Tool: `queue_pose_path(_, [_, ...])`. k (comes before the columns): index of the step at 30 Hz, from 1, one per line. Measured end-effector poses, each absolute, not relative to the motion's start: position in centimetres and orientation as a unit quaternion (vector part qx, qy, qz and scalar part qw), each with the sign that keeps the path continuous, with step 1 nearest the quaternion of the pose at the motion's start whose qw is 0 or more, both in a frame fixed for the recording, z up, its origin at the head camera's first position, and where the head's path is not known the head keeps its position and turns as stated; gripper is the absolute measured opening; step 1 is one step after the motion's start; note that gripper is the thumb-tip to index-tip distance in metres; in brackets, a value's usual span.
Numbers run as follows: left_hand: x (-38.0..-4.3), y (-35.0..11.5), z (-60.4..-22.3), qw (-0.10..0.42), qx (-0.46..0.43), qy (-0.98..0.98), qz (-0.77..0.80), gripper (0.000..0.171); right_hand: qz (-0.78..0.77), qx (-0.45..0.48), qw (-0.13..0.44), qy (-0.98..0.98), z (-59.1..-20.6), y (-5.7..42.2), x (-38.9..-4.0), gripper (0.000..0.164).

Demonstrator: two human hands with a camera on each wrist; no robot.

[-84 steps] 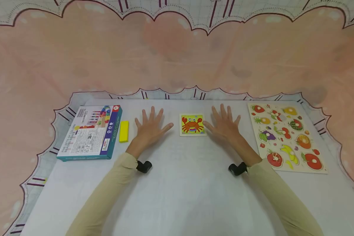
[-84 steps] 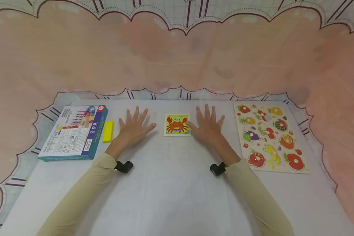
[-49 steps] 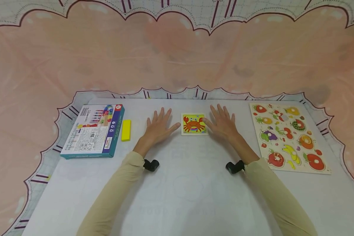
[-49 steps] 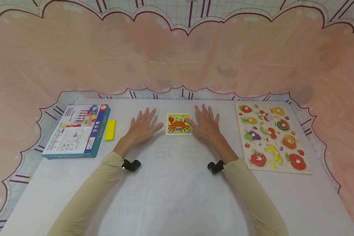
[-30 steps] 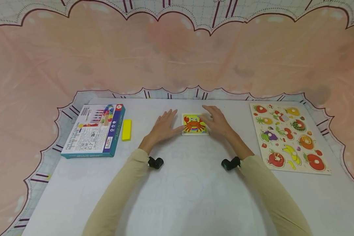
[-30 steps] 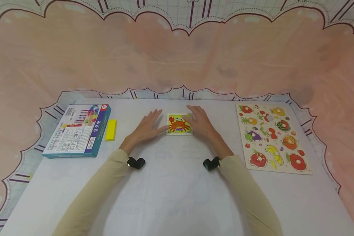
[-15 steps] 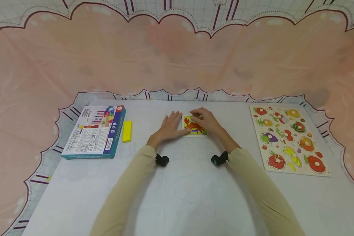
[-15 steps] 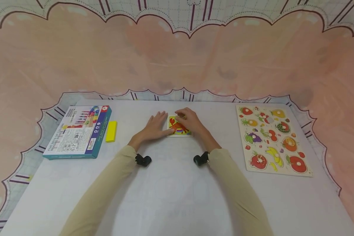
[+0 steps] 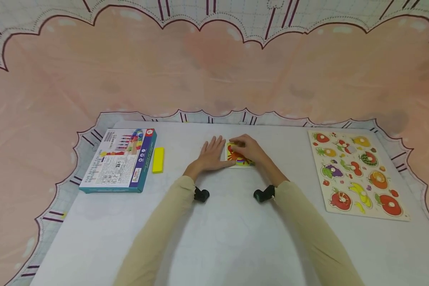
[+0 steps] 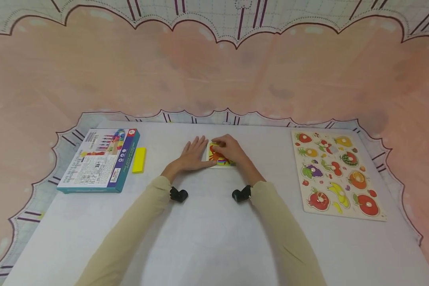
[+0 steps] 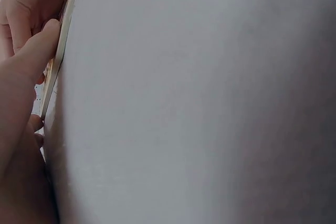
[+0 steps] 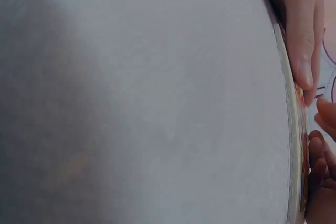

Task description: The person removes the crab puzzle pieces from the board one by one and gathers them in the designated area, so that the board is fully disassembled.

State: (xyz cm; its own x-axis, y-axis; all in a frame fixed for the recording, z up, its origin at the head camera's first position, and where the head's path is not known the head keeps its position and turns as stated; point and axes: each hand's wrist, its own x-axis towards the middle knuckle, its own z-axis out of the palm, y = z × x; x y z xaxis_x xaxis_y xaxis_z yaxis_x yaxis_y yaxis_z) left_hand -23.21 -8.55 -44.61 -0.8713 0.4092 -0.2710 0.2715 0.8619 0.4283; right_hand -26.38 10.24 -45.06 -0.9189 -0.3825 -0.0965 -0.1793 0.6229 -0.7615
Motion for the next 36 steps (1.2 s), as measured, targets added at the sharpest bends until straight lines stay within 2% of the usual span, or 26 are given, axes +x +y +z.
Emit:
queue_pose_path(14, [-23.3,-8.7,-44.6,0.186,0.178,0.948,0.188,0.099,-0.365,-0.164,0.146,0.905,-44.7,9.3,-26.4,0.042])
queue_pose_path(26, [-23.3,-8.3,-44.6,0.185,0.177,0.95,0.177,0.098,-0.264,-0.2,0.213,0.919,-42.8,9.2,-27.7,0.044])
queue_pose_path(36, [-23.2,-8.1,-44.7,0.171,0.16,0.956,0.174,0.099,-0.247,-0.195,0.217,0.924,-42.5,9.1,-27.4,0.049])
